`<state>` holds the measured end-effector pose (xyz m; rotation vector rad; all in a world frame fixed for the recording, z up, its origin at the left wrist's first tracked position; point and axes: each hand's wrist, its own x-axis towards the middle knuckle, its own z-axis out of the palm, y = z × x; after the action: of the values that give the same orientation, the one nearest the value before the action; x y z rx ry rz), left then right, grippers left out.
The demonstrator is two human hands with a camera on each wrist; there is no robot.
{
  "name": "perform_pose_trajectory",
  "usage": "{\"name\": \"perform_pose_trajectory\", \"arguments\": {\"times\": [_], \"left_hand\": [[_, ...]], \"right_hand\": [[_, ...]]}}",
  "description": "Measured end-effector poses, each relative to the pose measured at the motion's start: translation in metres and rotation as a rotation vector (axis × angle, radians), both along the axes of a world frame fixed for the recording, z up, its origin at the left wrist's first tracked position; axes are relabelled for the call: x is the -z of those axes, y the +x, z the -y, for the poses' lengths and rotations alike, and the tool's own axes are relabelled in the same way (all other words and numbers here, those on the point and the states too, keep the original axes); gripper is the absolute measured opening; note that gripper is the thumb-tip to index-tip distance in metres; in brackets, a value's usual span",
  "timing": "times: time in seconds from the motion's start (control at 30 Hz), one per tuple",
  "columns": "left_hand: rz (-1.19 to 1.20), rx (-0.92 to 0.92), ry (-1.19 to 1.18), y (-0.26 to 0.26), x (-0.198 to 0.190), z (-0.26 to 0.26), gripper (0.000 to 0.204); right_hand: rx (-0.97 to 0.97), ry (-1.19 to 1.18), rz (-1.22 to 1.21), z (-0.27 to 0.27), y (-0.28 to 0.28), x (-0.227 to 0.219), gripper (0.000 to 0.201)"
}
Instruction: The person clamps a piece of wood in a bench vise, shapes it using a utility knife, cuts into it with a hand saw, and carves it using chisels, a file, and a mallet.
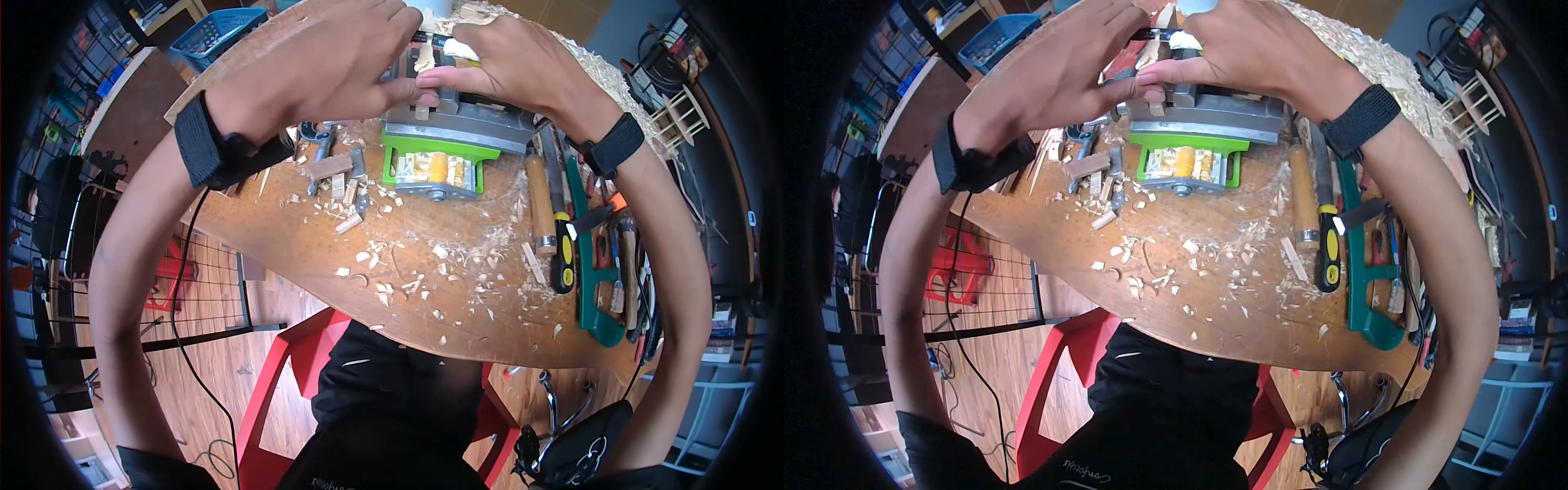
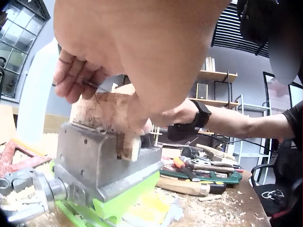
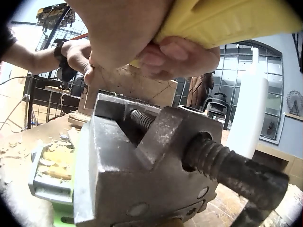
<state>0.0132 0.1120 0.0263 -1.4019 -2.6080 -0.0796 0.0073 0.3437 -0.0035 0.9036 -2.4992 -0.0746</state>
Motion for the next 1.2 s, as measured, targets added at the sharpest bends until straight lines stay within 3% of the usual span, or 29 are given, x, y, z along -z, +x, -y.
{"name": "perform_pose_trajectory", "arguments": {"times": [0.17,0.23,0.33,0.43,0.6,0.67,0.73,0.8,0.93,1.0,1.03,1.13,1.2], "left_hand": [[-0.067,0.104,0.000,-0.010,0.007,-0.002,0.061],[-0.127,0.132,0.031,-0.012,0.015,-0.001,0.062],[-0.159,0.104,0.066,-0.012,0.014,0.002,0.066],[0.030,0.015,0.004,-0.007,0.006,0.000,0.071],[-0.210,0.155,0.061,-0.011,0.017,0.004,0.062],[-0.129,0.121,0.023,-0.011,0.012,0.001,0.060],[-0.045,0.091,-0.016,-0.013,0.016,0.002,0.058],[-0.090,0.165,0.081,-0.017,0.029,0.011,0.060],[-0.217,0.104,0.071,-0.001,0.010,0.005,0.060],[-0.107,0.117,-0.032,-0.013,0.000,0.005,0.066],[-0.009,0.135,0.028,-0.018,-0.003,0.003,0.071],[0.052,0.101,-0.079,-0.027,-0.007,0.003,0.076],[-0.014,0.176,-0.023,-0.030,-0.002,0.004,0.074]], "right_hand": [[-0.088,-0.150,0.196,0.005,0.005,-0.022,0.071],[-0.011,0.010,0.100,0.007,0.001,-0.025,0.075],[-0.011,-0.040,0.106,0.008,0.000,-0.020,0.076],[-0.091,-0.065,0.071,0.007,0.001,-0.018,0.075],[-0.077,-0.073,0.114,0.009,0.005,-0.017,0.072],[-0.081,-0.057,0.097,0.011,0.009,-0.015,0.070],[-0.129,-0.227,0.174,0.014,0.015,-0.007,0.068],[-0.063,-0.174,0.163,0.014,0.017,-0.004,0.067],[-0.013,-0.107,0.011,0.011,0.014,-0.008,0.073],[0.005,-0.068,0.071,0.009,0.010,-0.022,0.076],[0.022,-0.029,0.137,0.008,0.009,-0.028,0.079],[0.027,-0.049,0.115,0.011,0.007,-0.030,0.085],[0.013,-0.071,0.096,0.011,0.007,-0.029,0.084]]}}
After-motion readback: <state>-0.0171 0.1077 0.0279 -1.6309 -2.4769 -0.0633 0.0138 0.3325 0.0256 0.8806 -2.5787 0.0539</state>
